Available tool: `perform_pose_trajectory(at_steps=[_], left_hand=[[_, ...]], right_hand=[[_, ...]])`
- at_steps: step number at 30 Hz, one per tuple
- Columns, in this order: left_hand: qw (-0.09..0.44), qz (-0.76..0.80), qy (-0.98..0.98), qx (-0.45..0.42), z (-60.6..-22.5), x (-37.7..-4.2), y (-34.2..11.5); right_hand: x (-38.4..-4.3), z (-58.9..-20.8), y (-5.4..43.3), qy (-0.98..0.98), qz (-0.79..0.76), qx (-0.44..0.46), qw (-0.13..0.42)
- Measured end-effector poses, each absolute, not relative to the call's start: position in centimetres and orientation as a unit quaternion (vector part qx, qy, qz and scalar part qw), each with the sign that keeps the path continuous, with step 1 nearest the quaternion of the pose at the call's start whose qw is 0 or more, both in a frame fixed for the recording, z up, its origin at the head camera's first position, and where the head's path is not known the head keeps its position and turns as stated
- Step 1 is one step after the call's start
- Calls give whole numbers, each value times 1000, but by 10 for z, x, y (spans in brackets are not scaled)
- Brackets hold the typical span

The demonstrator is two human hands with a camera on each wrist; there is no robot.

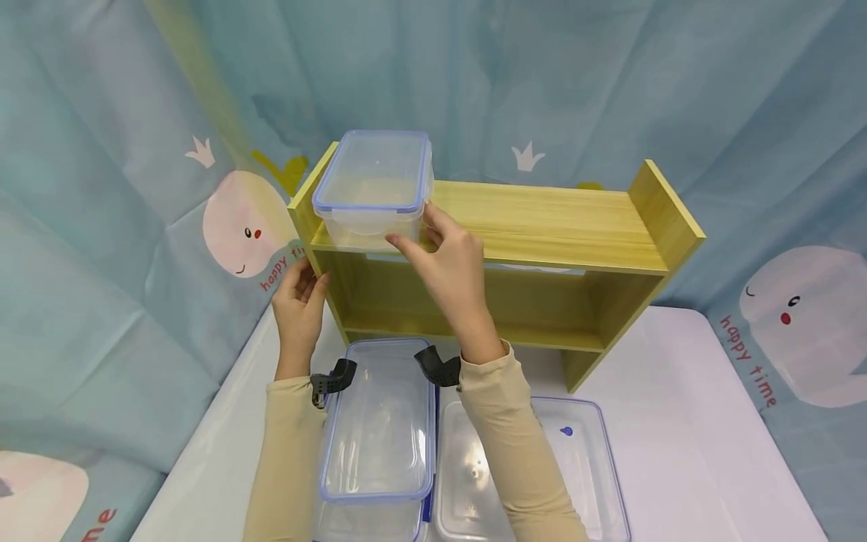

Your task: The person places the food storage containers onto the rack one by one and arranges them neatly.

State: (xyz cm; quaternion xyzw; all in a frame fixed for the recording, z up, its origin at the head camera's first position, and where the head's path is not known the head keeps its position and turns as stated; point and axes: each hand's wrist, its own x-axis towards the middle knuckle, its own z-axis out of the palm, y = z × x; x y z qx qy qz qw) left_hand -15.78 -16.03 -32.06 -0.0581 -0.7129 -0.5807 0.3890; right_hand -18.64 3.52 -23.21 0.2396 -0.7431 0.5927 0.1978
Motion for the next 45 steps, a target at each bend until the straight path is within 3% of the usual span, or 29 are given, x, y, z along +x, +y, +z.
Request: perform_pose_trajectory(at_steps=[10, 20, 33, 45], left_hand=[[398, -577, -710, -74, -315, -161, -159], [393, -594, -698, -80, -337, -180, -168], [397, -597, -691, -93, -335, -176, -169], [401, -607, -682, -75, -312, -177, -179]], right_hand=[[-191, -228, 32, -739, 596, 247, 194], [-188, -224, 30, -750, 582, 237, 207], [-181, -225, 36, -736, 614, 217, 186], [-155, -231, 46, -631, 662, 323, 243]])
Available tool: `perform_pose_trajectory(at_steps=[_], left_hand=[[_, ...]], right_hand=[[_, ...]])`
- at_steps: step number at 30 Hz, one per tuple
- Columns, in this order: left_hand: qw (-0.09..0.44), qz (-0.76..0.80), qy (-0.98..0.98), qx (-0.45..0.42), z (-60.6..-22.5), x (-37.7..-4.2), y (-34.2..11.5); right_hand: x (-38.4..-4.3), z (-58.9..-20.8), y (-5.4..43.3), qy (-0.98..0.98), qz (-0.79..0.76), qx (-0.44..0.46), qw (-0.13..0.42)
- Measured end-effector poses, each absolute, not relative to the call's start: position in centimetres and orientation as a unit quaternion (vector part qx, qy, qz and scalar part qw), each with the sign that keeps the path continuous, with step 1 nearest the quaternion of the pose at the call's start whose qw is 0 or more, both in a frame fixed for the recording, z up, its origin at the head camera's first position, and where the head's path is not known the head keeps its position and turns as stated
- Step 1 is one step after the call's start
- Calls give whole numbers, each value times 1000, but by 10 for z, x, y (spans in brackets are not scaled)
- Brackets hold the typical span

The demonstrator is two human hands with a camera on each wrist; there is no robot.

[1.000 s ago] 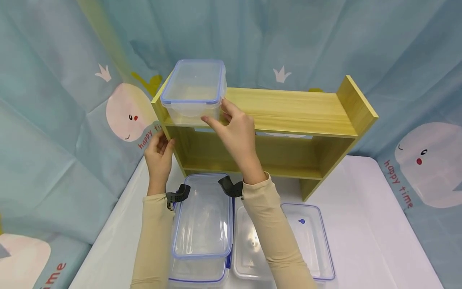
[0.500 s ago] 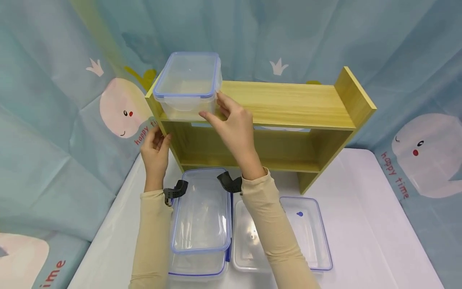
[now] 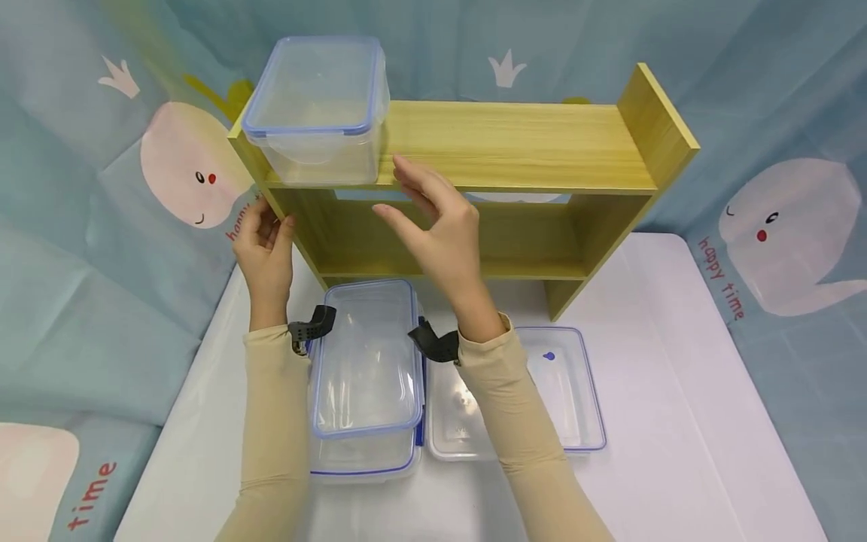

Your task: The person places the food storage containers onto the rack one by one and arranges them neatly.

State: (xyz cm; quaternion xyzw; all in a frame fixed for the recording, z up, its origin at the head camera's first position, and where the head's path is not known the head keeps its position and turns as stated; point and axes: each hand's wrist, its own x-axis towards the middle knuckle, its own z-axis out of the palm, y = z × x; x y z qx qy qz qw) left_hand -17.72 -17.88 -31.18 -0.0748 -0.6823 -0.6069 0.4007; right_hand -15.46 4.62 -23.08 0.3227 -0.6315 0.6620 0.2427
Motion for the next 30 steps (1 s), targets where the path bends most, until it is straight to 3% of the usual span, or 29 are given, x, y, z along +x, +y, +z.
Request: perform_pose_trajectory(at_steps=[7, 18, 30], left_hand=[[397, -616, -677, -67, -310, -179, -178], [395, -610, -684, -55, -313, -176, -178], [398, -618, -676, -46, -312, -181, -177]], right_hand=[[-131, -262, 78, -654, 650, 315, 226], [-91, -322, 121, -684, 684, 198, 159], [-63, -360, 144, -706, 678, 142, 147]])
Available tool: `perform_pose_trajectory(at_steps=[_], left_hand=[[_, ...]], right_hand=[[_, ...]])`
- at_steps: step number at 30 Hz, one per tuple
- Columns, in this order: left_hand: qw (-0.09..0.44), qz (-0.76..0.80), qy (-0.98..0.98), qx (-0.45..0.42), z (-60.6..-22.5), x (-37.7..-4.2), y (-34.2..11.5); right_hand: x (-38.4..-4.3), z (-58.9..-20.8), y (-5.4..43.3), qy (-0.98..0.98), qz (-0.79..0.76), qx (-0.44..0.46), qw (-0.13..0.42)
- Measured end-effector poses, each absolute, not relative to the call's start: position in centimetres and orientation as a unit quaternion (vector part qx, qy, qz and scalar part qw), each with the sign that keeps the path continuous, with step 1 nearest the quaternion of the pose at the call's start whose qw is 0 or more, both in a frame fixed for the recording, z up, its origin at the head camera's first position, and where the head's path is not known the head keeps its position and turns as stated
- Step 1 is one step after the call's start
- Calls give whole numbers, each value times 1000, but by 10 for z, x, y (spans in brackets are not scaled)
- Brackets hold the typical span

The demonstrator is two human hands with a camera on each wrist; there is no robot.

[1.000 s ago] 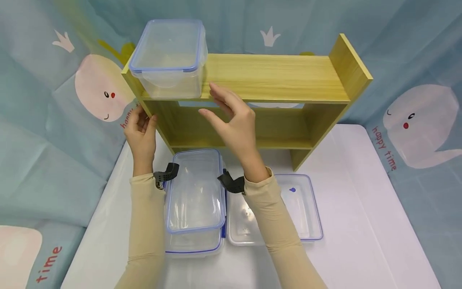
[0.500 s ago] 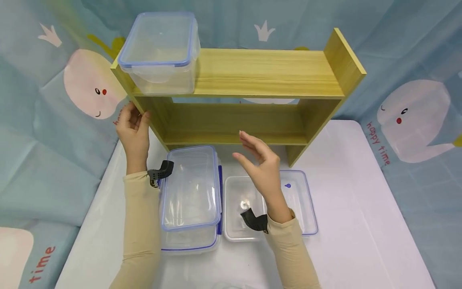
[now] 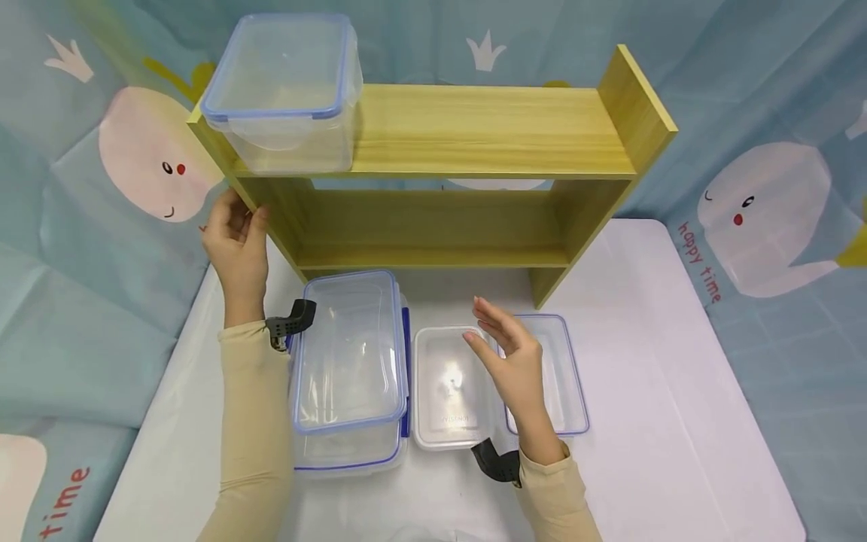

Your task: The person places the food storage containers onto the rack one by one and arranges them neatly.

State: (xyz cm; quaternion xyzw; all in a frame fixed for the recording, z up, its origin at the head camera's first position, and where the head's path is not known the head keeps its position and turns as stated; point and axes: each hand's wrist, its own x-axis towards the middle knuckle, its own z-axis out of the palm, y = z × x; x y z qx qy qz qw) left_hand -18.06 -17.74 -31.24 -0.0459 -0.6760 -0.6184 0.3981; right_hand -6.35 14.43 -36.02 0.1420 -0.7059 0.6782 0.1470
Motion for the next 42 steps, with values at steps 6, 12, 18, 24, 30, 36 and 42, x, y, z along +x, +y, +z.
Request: perform_pose_trajectory(at_steps=[6, 12, 18, 24, 30, 36, 42], left_hand=[[396, -628, -668, -45, -310, -181, -177], [392, -636, -663, -44, -311, -180, -176], [390, -639, -662, -44, -312, -179, -175], [392, -632, -666, -46, -311, -179, -176], [393, -630, -668, -52, -310, -181, -176], [394, -632, -666, -51, -311, -181, -177], [398, -631, -664, -63, -307, -180, -177]], right_hand=[[-42, -387, 150, -727, 667, 91, 138], [-12, -418, 151, -774, 620, 45, 119], [6, -435, 148, -805, 582, 30, 106], [8, -442, 148, -817, 567, 26, 100], [11, -447, 146, -827, 556, 26, 84], [17, -451, 143, -846, 525, 21, 86], [20, -453, 144, -859, 505, 15, 81]])
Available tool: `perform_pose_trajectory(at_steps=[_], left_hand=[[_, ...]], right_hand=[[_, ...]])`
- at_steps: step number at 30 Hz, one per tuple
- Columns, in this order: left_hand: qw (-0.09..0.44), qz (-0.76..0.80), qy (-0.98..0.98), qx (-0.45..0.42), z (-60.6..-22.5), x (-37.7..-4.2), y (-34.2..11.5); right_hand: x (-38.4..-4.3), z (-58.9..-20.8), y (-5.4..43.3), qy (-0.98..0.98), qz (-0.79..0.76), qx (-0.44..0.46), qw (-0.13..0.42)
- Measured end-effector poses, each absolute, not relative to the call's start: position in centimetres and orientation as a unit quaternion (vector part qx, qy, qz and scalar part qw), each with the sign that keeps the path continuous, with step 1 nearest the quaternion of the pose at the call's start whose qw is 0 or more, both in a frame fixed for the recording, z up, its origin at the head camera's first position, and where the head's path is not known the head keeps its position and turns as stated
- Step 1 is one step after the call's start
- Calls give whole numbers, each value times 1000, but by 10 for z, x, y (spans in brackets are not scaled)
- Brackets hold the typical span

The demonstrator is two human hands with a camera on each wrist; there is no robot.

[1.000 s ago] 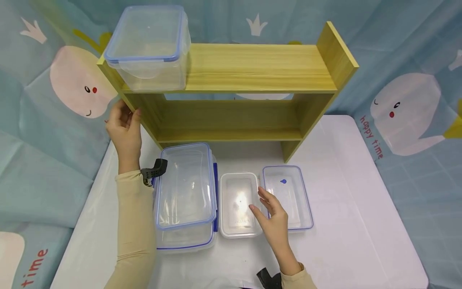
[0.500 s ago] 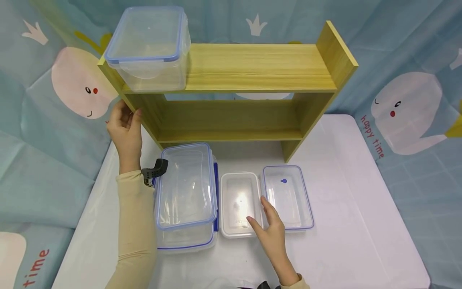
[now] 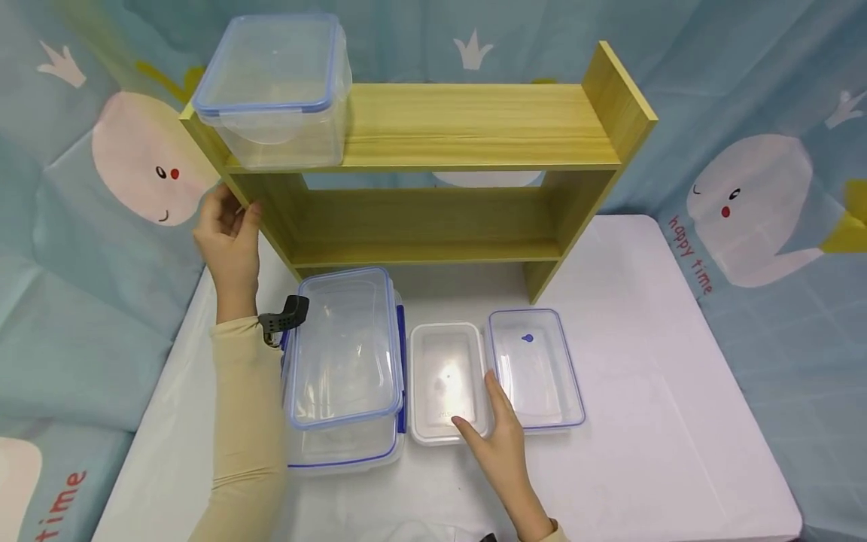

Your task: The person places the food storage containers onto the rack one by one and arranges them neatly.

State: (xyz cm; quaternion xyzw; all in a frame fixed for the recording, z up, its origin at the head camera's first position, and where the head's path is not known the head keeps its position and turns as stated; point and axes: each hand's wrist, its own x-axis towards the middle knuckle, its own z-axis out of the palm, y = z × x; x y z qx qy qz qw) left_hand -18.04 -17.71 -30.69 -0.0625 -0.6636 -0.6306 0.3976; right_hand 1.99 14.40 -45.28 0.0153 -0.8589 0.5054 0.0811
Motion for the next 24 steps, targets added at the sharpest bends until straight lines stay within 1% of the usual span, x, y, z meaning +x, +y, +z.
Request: perform_pose_trajectory(at_steps=[6, 9, 13, 17, 20, 24], left_hand=[[390, -639, -659, -69, -299, -181, -182], [375, -649, -658, -70, -293, -182, -187], [352, -637, -680, -90, -289, -184, -200], [331, -650, -677, -100, -295, -180, -206], [331, -670, -657, -101, -299, -179, -204], [336, -681, -642, -107, -296, -184, -203]], right_hand=[[22, -454, 143, -888, 454, 12, 81], [24, -456, 143, -887, 453, 19, 84], [25, -459, 142, -889, 446, 33, 100], [29, -463, 141, -894, 428, 46, 122], [31, -465, 141, -899, 416, 46, 129], [32, -467, 143, -902, 414, 38, 121]])
